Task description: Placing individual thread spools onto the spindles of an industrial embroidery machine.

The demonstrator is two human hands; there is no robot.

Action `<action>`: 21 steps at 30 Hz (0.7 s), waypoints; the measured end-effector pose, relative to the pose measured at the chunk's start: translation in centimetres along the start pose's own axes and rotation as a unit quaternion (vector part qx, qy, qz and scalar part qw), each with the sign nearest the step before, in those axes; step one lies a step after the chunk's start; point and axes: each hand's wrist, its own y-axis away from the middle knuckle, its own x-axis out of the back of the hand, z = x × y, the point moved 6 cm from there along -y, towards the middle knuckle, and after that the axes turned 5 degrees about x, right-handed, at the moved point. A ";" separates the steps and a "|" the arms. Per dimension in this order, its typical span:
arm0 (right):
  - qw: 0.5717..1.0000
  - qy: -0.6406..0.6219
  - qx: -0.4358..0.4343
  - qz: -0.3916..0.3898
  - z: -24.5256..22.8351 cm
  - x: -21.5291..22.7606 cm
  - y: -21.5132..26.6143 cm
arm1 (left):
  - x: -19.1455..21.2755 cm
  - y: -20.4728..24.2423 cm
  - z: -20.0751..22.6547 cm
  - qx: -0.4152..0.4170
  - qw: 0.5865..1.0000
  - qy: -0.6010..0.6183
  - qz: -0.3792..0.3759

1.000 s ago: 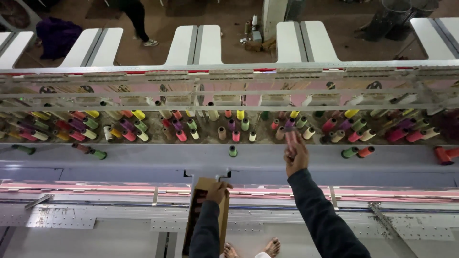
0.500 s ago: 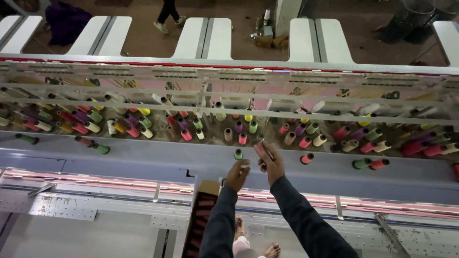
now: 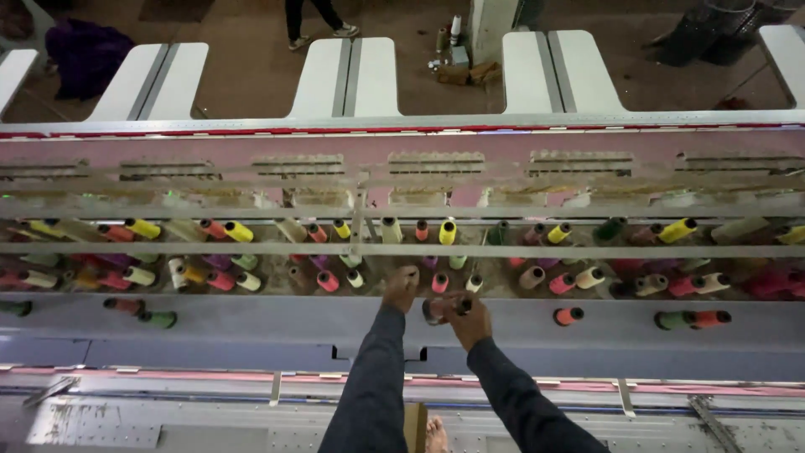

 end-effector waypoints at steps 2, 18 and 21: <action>0.997 0.080 0.001 0.019 1.3 -1.1 -0.7 | -1.1 -3.6 -3.8 -0.007 0.994 0.094 0.051; 0.989 -0.131 0.069 0.010 1.9 -7.6 -5.8 | 1.7 -11.0 2.6 -0.093 0.984 -0.137 0.070; 0.948 -0.309 0.073 -0.007 3.1 -7.7 -6.4 | 0.8 -12.4 3.6 -0.114 0.987 -0.099 0.057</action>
